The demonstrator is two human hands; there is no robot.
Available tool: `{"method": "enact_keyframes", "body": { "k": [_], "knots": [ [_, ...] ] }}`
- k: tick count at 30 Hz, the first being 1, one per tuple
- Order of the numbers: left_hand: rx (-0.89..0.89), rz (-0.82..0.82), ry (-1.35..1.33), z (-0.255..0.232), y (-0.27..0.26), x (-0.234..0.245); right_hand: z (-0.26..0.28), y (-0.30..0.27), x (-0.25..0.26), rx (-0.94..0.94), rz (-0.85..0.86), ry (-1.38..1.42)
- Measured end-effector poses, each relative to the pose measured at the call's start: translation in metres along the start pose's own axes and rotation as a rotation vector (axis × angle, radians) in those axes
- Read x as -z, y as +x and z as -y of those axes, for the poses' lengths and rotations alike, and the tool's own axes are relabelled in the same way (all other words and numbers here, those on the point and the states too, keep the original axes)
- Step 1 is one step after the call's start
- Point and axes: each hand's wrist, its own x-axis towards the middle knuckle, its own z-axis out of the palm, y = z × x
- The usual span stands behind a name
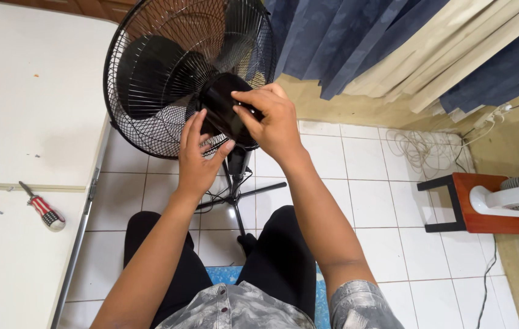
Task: The person disassembles a standing electric fan by removing the front grille and motor housing, then reassembles it by reattaching the motor housing and front grille.
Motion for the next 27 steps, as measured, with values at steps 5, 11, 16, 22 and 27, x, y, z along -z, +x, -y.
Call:
{"method": "enact_keyframes", "body": {
  "k": [5, 11, 16, 22, 27],
  "knots": [
    [-0.078, 0.006, 0.027, -0.002, 0.005, 0.001, -0.001, 0.001, 0.001, 0.108, 0.030, -0.059],
    [-0.129, 0.068, -0.043, -0.005, 0.012, -0.001, -0.001, -0.010, -0.002, 0.106, 0.003, -0.099],
    [-0.194, 0.067, -0.095, -0.004, 0.015, -0.005, -0.008, -0.014, 0.000, 0.066, -0.013, -0.053],
    [-0.155, 0.053, -0.133, 0.006, 0.017, -0.006, -0.011, -0.021, -0.005, 0.012, -0.041, -0.046],
    [-0.127, 0.010, 0.005, 0.012, 0.022, -0.001, -0.014, -0.028, -0.015, -0.079, -0.128, -0.055]
  ]
}}
